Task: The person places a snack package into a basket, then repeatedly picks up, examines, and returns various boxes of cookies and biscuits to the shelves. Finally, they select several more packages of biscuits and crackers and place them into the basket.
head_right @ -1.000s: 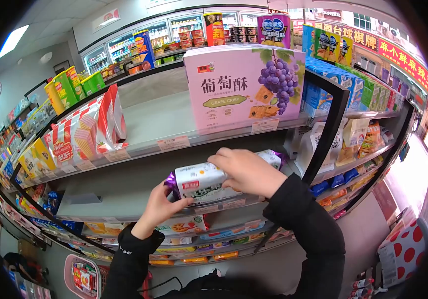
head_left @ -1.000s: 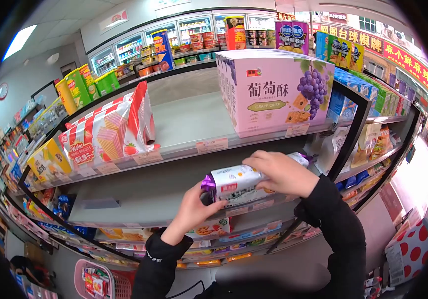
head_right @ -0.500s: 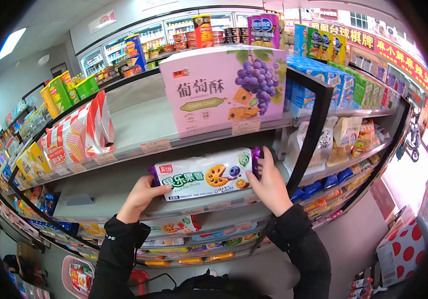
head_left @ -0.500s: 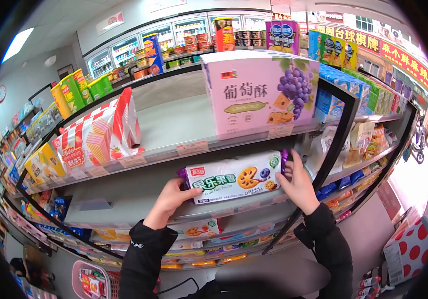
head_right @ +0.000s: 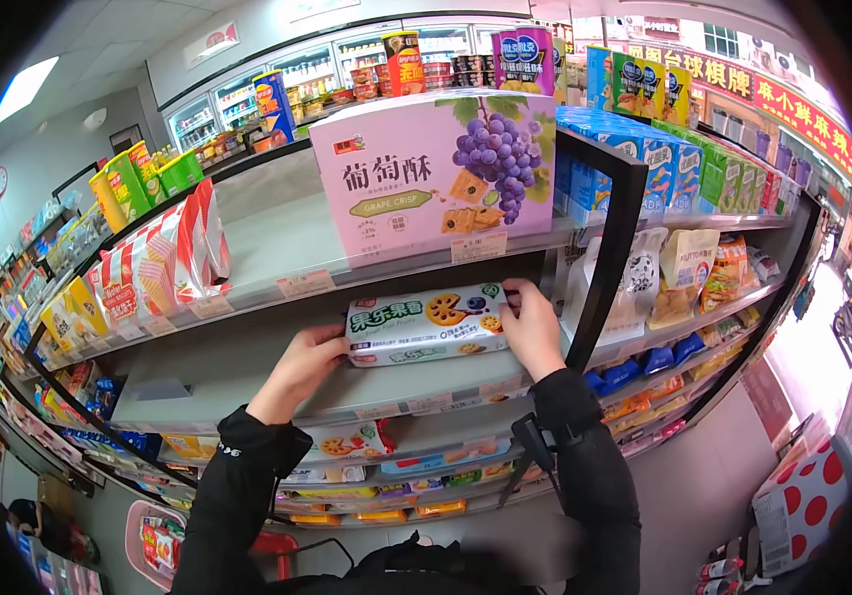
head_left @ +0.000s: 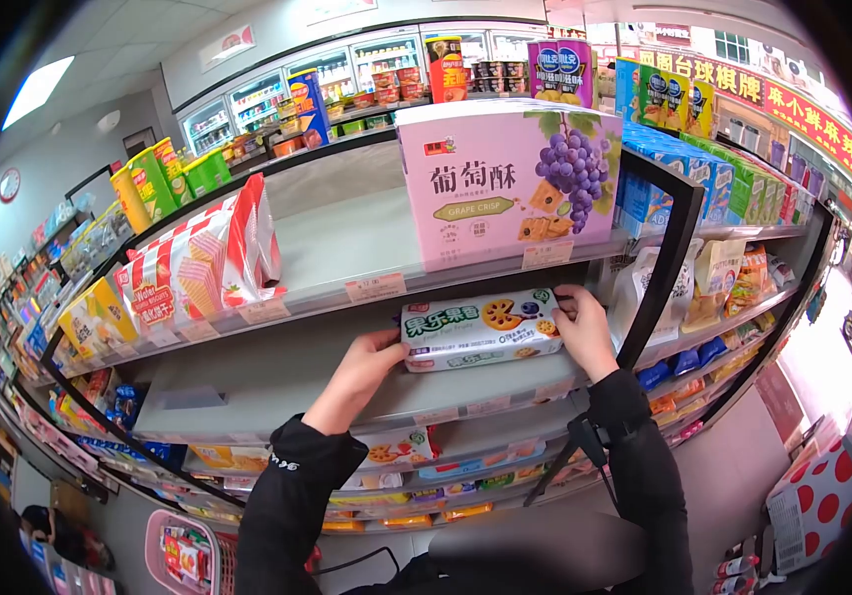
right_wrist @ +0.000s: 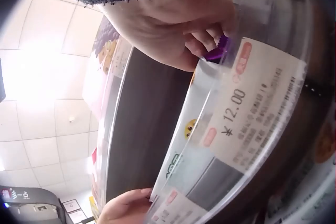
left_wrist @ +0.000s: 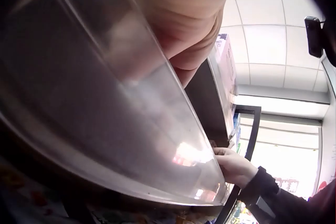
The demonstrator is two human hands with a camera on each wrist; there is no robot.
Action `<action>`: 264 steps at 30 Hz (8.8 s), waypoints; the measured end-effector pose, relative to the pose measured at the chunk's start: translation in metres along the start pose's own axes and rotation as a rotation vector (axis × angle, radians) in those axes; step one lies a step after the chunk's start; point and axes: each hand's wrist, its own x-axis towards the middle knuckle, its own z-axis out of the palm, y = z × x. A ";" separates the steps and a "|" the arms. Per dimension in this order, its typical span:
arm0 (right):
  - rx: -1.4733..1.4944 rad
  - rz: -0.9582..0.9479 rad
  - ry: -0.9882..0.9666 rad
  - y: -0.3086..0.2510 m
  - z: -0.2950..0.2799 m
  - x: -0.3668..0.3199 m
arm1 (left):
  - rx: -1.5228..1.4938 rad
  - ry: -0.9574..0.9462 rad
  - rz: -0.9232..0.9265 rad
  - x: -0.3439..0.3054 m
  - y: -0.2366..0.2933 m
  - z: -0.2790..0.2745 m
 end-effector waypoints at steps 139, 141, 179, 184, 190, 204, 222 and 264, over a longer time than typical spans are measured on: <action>0.185 -0.125 0.100 -0.047 -0.023 -0.064 | 0.166 -0.120 0.437 -0.039 -0.006 -0.006; 0.190 -0.112 0.075 -0.043 -0.025 -0.065 | 0.174 -0.109 0.420 -0.036 -0.009 -0.003; -0.353 -0.233 -0.104 -0.047 -0.036 -0.141 | 0.352 0.214 0.476 -0.038 -0.025 0.056; -0.293 -0.204 -0.169 -0.042 -0.039 -0.164 | 0.467 0.340 0.599 -0.093 -0.036 0.056; -0.126 -0.111 -0.307 -0.006 -0.011 -0.201 | 0.397 0.341 0.242 -0.164 -0.094 0.045; -0.131 -0.171 -0.454 -0.022 0.098 -0.201 | 0.324 0.803 0.123 -0.171 -0.200 -0.083; -0.130 0.130 -0.044 -0.004 0.195 -0.196 | 0.624 0.400 0.203 -0.135 -0.207 -0.135; 0.359 0.057 -0.024 -0.132 0.189 -0.086 | 0.119 0.037 0.333 -0.103 -0.028 -0.211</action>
